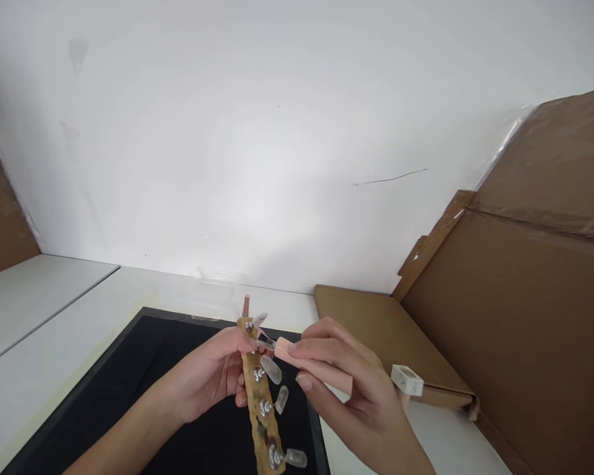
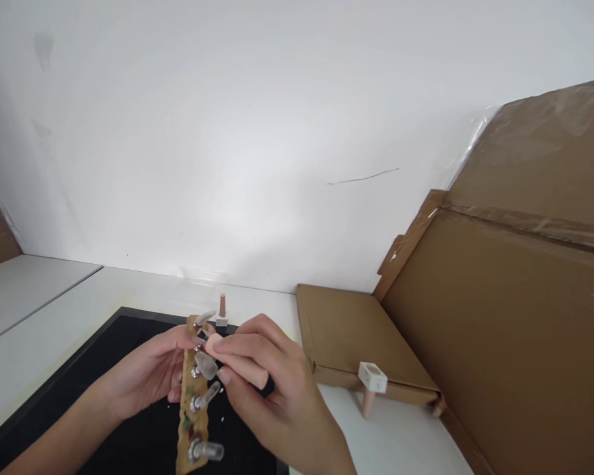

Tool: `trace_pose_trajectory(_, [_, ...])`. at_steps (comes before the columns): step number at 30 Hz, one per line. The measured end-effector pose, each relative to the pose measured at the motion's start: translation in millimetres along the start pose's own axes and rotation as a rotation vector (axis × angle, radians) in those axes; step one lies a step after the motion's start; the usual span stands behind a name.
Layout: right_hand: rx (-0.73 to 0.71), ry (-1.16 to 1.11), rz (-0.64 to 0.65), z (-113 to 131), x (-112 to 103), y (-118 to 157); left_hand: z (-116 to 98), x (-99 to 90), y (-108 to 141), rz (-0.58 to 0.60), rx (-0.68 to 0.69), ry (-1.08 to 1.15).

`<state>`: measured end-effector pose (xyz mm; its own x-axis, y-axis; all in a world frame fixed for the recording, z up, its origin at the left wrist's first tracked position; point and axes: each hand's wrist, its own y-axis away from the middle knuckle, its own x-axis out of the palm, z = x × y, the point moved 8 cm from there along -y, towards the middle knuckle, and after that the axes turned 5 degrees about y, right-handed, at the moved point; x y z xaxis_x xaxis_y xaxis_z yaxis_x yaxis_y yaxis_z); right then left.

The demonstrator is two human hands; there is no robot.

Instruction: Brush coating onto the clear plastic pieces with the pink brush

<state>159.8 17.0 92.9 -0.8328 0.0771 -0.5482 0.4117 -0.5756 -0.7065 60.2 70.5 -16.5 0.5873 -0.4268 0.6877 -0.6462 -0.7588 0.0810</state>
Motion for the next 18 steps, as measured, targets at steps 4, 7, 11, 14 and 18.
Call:
trace_pose_trajectory(4, [0.03, -0.029, 0.068, -3.1, 5.2, 1.0, 0.2, 2.7, -0.5, 0.032, -0.005, 0.013])
trace_pose_trajectory(7, [0.049, -0.029, 0.087, -4.3, 5.7, 1.1, 0.9, 2.5, -0.6, 0.042, -0.006, 0.012])
trace_pose_trajectory(11, [0.067, -0.021, 0.094, -5.3, 4.9, 1.1, 3.2, -1.3, -0.7, 0.014, -0.019, 0.011])
trace_pose_trajectory(14, [0.065, -0.014, 0.101, -5.6, 5.3, 2.2, 3.4, -3.4, -0.5, -0.007, -0.02, 0.019])
trace_pose_trajectory(18, [0.063, -0.005, 0.11, -6.6, 6.4, 3.9, 2.2, -5.1, -0.1, -0.017, -0.011, 0.024])
